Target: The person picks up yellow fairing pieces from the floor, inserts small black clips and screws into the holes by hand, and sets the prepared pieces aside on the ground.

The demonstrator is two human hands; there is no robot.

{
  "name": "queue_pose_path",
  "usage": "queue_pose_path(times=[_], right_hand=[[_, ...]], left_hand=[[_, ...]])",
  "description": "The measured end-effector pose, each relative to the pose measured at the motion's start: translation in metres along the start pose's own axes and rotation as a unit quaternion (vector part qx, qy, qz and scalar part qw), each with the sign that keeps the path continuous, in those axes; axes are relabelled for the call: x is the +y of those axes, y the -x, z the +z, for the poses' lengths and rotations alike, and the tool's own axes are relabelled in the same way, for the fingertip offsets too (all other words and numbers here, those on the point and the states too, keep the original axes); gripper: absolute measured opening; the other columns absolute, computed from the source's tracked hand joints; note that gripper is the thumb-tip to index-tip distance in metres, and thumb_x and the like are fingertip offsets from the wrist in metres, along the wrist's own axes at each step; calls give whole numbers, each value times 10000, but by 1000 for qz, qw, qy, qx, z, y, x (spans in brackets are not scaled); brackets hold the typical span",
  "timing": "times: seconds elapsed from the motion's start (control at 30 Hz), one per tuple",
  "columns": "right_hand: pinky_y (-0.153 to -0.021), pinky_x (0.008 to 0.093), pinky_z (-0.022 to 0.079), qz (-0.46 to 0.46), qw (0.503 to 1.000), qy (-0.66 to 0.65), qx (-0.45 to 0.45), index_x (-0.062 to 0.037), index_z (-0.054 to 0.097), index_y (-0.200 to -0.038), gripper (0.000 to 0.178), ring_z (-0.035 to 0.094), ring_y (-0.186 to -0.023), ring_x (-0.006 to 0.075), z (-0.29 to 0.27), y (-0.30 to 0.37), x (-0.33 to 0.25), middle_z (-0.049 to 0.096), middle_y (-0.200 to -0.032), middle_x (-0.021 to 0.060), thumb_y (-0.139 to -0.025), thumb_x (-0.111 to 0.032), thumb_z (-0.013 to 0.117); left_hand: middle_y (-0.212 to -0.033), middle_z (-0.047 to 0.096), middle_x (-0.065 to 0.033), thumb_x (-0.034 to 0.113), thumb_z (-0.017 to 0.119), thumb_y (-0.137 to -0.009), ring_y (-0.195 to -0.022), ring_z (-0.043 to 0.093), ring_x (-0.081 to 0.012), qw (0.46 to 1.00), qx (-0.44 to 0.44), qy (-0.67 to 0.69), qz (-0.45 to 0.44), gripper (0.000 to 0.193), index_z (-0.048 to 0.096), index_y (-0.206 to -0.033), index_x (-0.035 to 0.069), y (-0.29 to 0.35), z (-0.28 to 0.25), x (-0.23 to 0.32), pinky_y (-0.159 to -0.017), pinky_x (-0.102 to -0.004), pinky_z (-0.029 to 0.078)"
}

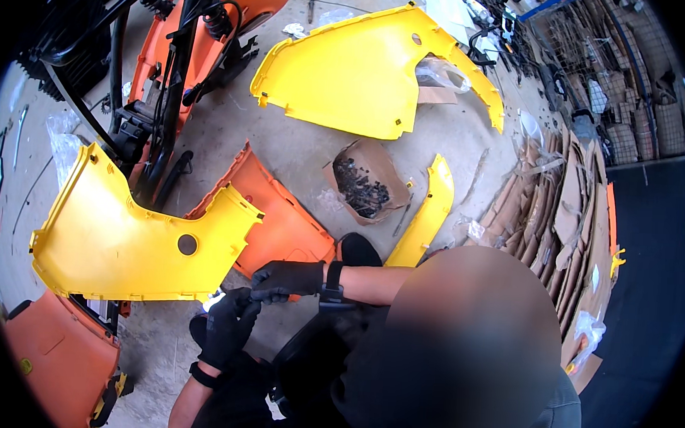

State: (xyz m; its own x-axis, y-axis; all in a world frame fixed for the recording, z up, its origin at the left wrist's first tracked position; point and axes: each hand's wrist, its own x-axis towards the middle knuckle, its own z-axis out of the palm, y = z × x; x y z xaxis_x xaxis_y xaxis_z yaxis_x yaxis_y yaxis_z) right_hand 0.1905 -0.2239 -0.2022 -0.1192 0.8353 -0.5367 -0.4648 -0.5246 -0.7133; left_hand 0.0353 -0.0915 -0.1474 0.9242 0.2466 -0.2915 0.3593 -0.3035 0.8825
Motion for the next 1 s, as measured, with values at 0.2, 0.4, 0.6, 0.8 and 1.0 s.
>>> queue_pose_path(times=[0.2,0.4,0.6,0.8,1.0], right_hand=[[-512,219,410,23,999,46,18,-63,624,-817,222,502,-557,61,8,8,-17,595,-686,-5,-880,-275,616],[-521,233,427,45,991,124,4,-50,632,-805,246,521,-570,77,9,16,-33,604,-681,12,-878,-284,610],[-524,233,422,38,991,130,-2,-47,630,-808,249,507,-567,76,8,16,-36,597,-681,10,-887,-281,604],[-528,213,407,41,996,77,-19,-54,616,-841,232,488,-575,59,2,14,-24,593,-702,2,-905,-275,588],[-525,211,405,15,996,88,-11,-71,626,-860,304,481,-577,58,1,12,-15,560,-685,-25,-909,-366,569]], left_hand=[[-810,675,-73,50,697,-808,-716,647,-133,1000,-10,6,-4,228,618,-1017,6,2,-2,-2,-653,-260,505],[-795,669,-97,54,690,-810,-706,648,-173,1000,-27,-2,-2,209,618,-1000,3,3,-1,-2,-638,-285,500],[-789,663,-122,77,688,-815,-690,644,-219,1000,-17,-7,8,198,618,-983,-1,3,0,-4,-627,-311,493],[-818,669,-133,73,676,-826,-716,647,-227,1000,-23,-1,0,206,618,-1004,-11,0,-1,1,-650,-314,494],[-842,664,-147,84,665,-834,-759,647,-269,1000,-18,-2,-4,213,616,-1018,-10,2,1,-9,-672,-334,495]])
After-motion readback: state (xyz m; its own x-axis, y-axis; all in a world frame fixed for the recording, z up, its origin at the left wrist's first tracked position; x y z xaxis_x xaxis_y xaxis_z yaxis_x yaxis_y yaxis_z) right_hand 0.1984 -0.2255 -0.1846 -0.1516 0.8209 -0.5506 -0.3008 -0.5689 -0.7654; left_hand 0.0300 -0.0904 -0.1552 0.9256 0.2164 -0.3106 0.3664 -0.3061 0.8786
